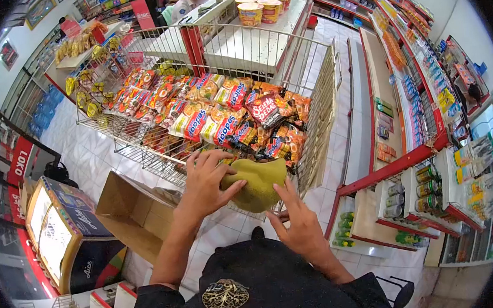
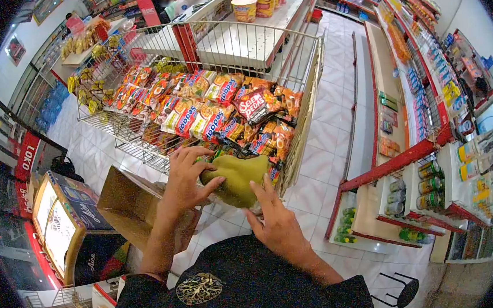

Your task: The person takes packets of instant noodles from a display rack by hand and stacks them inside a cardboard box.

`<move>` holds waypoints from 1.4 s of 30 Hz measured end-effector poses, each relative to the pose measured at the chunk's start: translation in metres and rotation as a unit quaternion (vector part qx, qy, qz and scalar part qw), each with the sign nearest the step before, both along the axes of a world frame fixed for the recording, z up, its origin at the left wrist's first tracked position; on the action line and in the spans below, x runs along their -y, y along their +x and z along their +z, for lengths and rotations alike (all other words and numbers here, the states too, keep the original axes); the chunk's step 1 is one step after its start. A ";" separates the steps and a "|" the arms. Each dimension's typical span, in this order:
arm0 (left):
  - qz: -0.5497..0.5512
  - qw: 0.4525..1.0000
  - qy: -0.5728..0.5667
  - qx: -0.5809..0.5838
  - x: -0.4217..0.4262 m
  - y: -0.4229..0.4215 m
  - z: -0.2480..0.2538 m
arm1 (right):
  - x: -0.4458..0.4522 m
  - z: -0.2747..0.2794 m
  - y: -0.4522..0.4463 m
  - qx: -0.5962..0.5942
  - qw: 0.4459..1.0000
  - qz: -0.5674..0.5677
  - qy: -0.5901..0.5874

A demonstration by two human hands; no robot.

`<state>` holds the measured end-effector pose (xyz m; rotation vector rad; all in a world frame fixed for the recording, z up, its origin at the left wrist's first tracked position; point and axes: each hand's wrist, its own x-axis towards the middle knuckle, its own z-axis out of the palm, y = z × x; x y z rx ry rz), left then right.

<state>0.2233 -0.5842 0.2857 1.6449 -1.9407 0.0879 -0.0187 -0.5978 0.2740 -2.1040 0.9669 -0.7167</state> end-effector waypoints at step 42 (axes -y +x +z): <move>-0.126 0.987 -0.008 0.097 0.169 0.032 0.020 | -0.002 -0.002 -0.024 0.097 0.891 0.403 0.187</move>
